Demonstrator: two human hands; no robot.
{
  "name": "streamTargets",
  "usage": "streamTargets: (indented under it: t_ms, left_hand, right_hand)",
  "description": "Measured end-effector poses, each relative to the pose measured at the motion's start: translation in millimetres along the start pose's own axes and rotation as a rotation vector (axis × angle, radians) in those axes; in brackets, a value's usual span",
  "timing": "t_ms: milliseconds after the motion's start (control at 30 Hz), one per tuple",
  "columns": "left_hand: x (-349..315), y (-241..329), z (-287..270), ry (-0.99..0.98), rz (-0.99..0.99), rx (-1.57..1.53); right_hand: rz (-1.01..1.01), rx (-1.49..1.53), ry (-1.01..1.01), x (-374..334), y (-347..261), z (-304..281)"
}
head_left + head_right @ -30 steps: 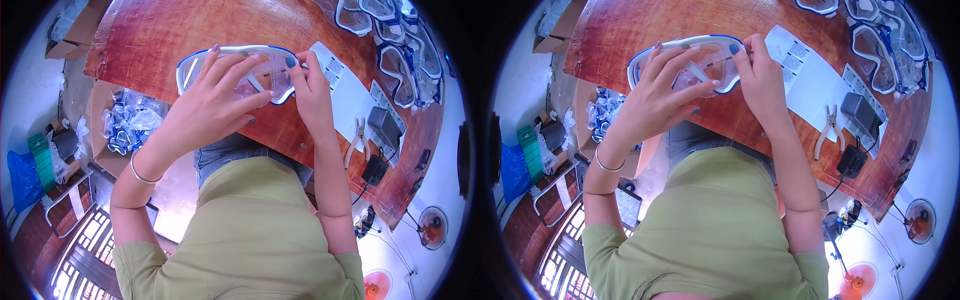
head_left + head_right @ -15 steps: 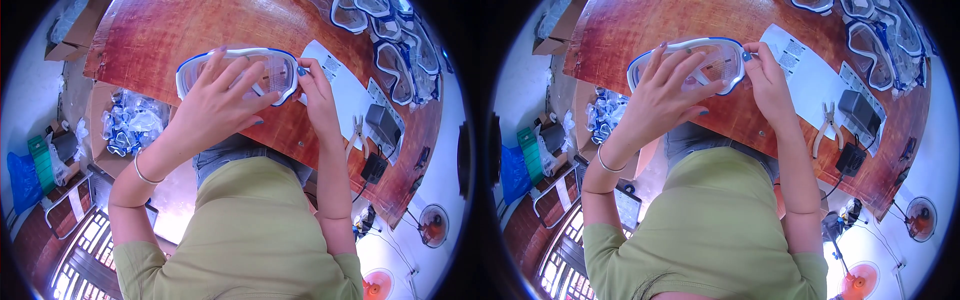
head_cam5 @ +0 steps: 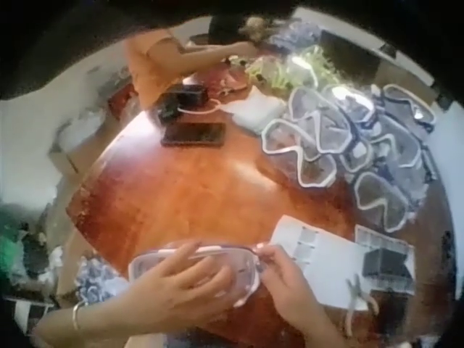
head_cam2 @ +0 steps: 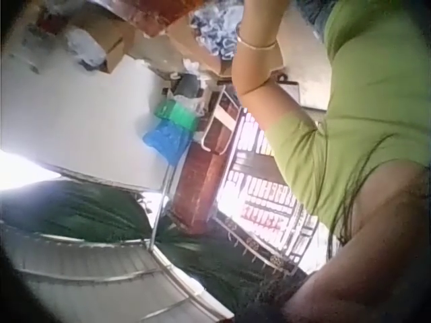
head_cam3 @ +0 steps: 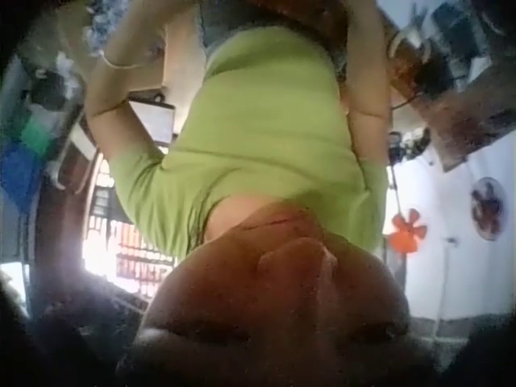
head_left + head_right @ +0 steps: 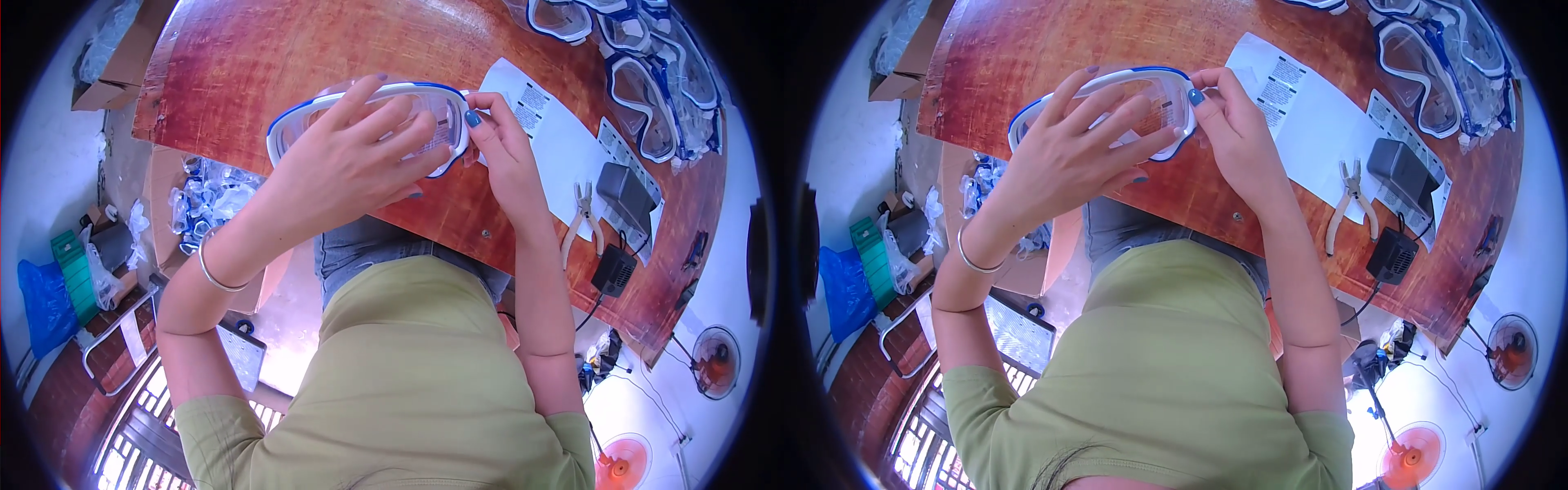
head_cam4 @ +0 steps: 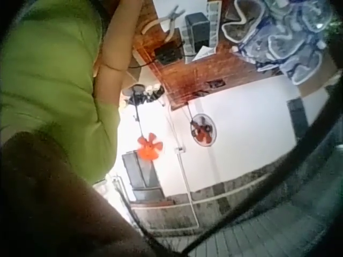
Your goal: Assembling and inspecting diving goggles at a factory workstation.
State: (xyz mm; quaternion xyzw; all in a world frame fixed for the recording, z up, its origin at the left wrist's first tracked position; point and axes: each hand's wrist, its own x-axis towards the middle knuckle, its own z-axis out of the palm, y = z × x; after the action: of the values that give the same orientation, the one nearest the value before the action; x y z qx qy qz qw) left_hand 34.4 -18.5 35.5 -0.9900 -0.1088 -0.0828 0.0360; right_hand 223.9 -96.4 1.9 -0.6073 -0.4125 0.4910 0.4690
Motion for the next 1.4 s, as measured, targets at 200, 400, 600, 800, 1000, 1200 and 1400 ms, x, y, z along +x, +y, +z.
streamTargets:
  t_ms: [200,400,600,800,1000,1200,1400]
  left_hand:
    - [7.8,-5.7,4.0,0.019,0.07,0.093]
    - [5.9,-6.1,6.7,0.045,0.102,0.156]
    - [-4.6,-5.9,2.2,0.02,0.101,0.108]
    - [-17.0,-1.1,-1.6,0.072,0.072,-0.033]
    - [-29.6,2.7,-5.0,0.073,-0.048,-0.119]
    - [-36.1,3.2,2.9,0.119,-0.11,-0.124]
    - [-31.9,3.0,6.7,0.19,-0.25,-0.091]
  right_hand:
    - [0.009,0.01,0.004,0.1,-1.5,1.1]
    - [0.01,0.018,-0.002,-0.4,1.6,1.7]
    - [-0.012,0.05,-0.025,-0.3,5.0,3.0]
    - [-0.026,0.08,-0.013,0.3,5.2,6.1]
    - [-0.033,0.072,-0.02,0.9,6.0,6.1]
    - [-0.029,0.054,-0.012,0.3,5.4,3.4]
    - [-0.016,0.043,-0.002,-5.1,2.9,1.4]
